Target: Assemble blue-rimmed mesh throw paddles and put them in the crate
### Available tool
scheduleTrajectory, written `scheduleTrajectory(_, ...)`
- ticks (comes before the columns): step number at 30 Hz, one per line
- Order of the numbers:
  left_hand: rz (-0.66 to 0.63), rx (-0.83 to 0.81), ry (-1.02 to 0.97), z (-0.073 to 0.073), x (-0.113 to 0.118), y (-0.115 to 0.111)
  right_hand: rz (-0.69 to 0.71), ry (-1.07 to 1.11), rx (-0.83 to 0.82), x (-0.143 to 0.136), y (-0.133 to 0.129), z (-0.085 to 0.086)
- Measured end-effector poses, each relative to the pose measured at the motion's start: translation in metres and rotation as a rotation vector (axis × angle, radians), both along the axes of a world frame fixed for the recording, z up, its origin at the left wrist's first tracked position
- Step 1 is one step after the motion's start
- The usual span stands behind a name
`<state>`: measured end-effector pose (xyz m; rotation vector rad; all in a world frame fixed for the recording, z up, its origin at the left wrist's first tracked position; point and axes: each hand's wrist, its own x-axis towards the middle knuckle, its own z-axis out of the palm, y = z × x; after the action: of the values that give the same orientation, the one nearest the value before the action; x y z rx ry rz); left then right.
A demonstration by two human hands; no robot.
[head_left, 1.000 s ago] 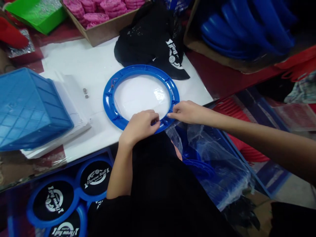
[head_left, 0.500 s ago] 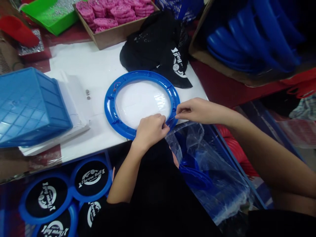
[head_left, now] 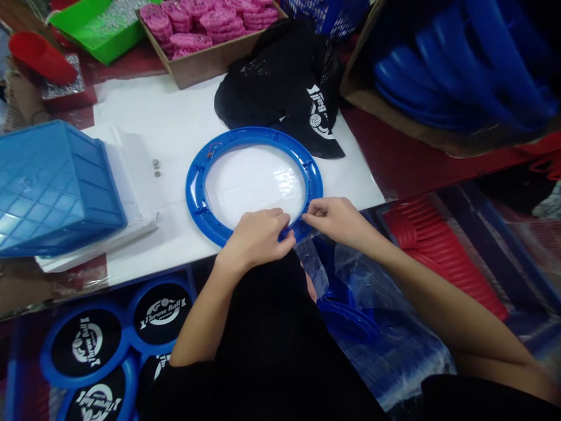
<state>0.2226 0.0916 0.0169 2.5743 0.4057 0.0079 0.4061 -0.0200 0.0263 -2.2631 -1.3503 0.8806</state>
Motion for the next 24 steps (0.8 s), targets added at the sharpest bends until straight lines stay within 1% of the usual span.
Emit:
scheduleTrajectory(4, 0.084, 0.103, 0.113, 0.003, 0.021, -0.015, -0.034, -0.041, -0.015, -0.008, 0.0, -0.002)
scheduleTrajectory(6, 0.102, 0.104, 0.139, 0.001, 0.029, -0.019, -0.027, -0.087, -0.051, -0.008, 0.001, 0.0)
scheduleTrajectory(7, 0.103, 0.093, 0.139, 0.0, 0.032, -0.019, -0.003, -0.104, -0.076, -0.005, 0.003, 0.002)
scheduleTrajectory(9, 0.101, 0.06, 0.118, -0.004, 0.033, -0.017, 0.102, -0.081, -0.137, 0.005, 0.007, 0.01)
scheduleTrajectory(12, 0.096, 0.022, 0.063, -0.008, 0.03, -0.011, 0.274, 0.019, -0.194, 0.029, 0.016, 0.025)
scheduleTrajectory(14, 0.085, 0.002, 0.039, -0.009, 0.027, -0.008, 0.297, 0.032, -0.164, 0.043, 0.022, 0.033)
scheduleTrajectory(16, 0.078, -0.018, 0.038, -0.01, 0.026, -0.007, 0.273, 0.005, -0.094, 0.049, 0.027, 0.036)
scheduleTrajectory(18, 0.082, -0.024, 0.036, -0.009, 0.025, -0.007, 0.246, -0.037, -0.028, 0.05, 0.029, 0.034)
scheduleTrajectory(20, 0.089, -0.021, 0.027, -0.009, 0.025, -0.008, 0.223, -0.07, 0.001, 0.047, 0.028, 0.027)
scheduleTrajectory(24, 0.083, -0.018, 0.007, -0.01, 0.025, -0.008, 0.15, -0.016, 0.042, 0.045, 0.019, 0.008)
